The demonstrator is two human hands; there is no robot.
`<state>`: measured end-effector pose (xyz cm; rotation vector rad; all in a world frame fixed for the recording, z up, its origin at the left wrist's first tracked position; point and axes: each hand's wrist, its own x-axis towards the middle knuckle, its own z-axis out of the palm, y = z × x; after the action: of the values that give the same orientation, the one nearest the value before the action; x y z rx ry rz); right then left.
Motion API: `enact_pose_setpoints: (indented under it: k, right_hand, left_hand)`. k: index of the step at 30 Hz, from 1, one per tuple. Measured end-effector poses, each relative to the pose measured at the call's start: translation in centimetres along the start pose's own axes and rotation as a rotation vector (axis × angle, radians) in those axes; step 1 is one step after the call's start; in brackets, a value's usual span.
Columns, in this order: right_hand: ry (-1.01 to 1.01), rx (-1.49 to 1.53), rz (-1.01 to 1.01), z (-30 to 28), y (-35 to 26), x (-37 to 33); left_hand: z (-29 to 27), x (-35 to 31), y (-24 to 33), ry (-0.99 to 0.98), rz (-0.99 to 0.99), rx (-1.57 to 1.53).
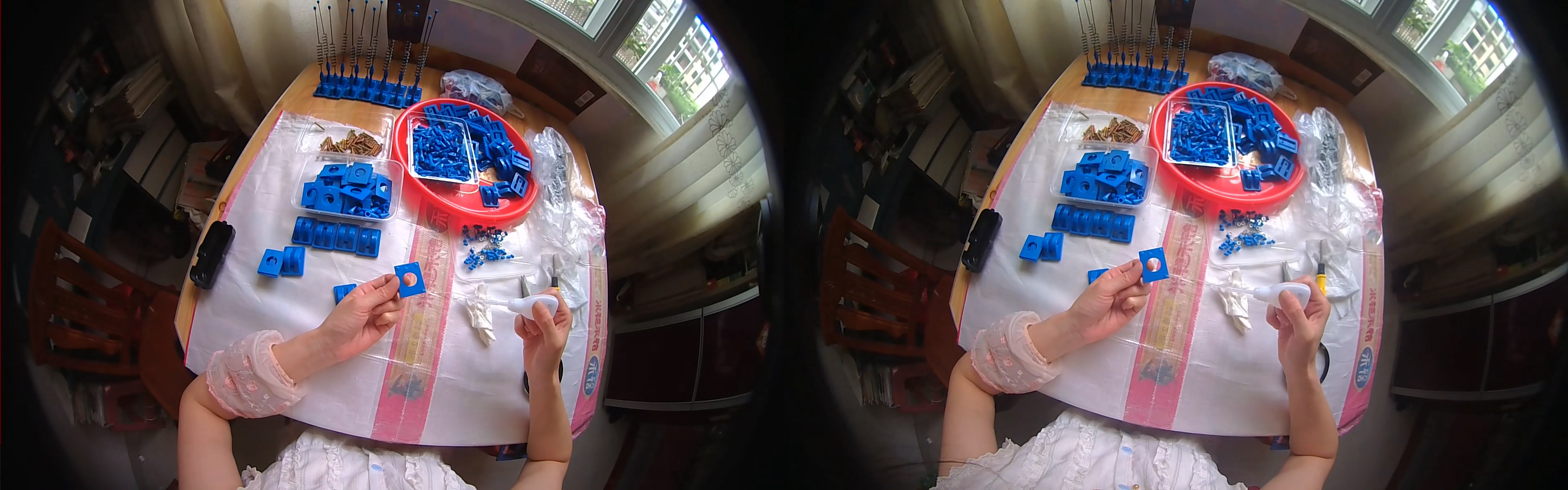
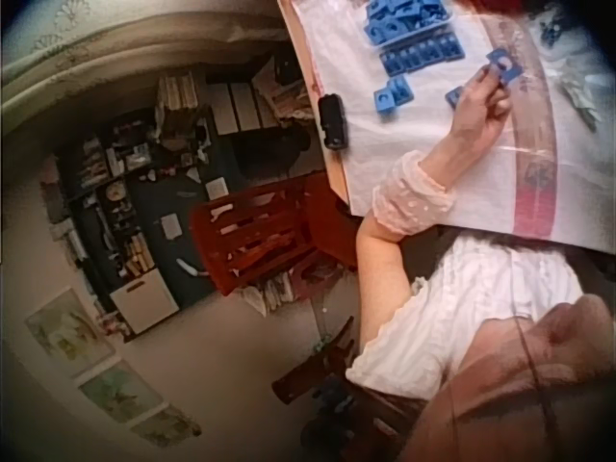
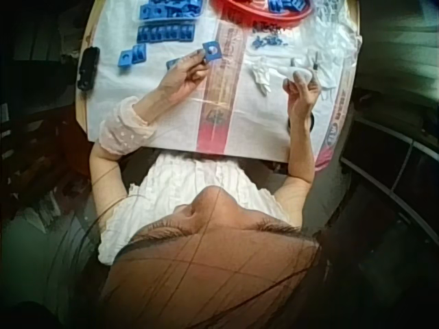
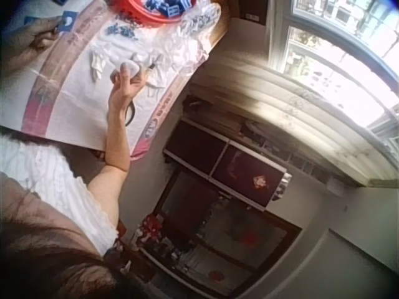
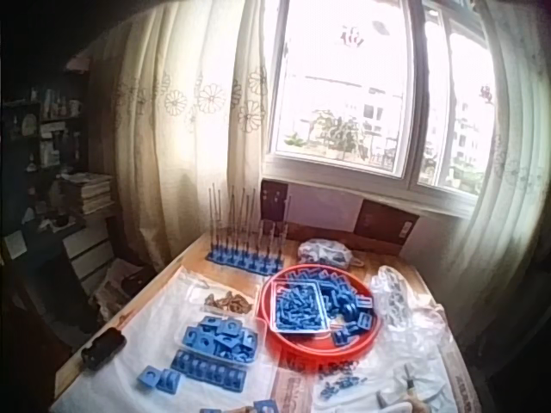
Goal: The recorder is assembling small blue plastic components using glue and tweezers at a workbench.
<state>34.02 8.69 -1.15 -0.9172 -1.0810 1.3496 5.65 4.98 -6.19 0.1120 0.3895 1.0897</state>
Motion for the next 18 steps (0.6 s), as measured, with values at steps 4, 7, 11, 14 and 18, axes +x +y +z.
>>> enact_pose_setpoints:
  k: [4,7,11,14,18]
  right_hand:
    - [-0.007,-0.008,-0.001,0.00,0.07,0.05]
    - [-0.008,-0.010,0.002,-0.10,0.14,0.00]
    - [-0.007,-0.011,0.005,-0.02,-0.06,0.01]
    - [-0.005,-0.003,0.005,-0.01,-0.09,0.03]
    - [0.000,0.056,0.012,-0.35,-0.03,0.06]
  left_hand:
    - [0.05,-0.01,0.00,0.007,0.001,-0.001]
    - [-0.03,0.03,-0.05,0.001,0.005,-0.002]
    - [0.10,0.01,-0.03,0.010,0.008,-0.001]
    - [0.25,-0.07,-0.01,0.020,0.012,0.010]
    - [0.49,-0.04,0.00,0.027,0.008,0.030]
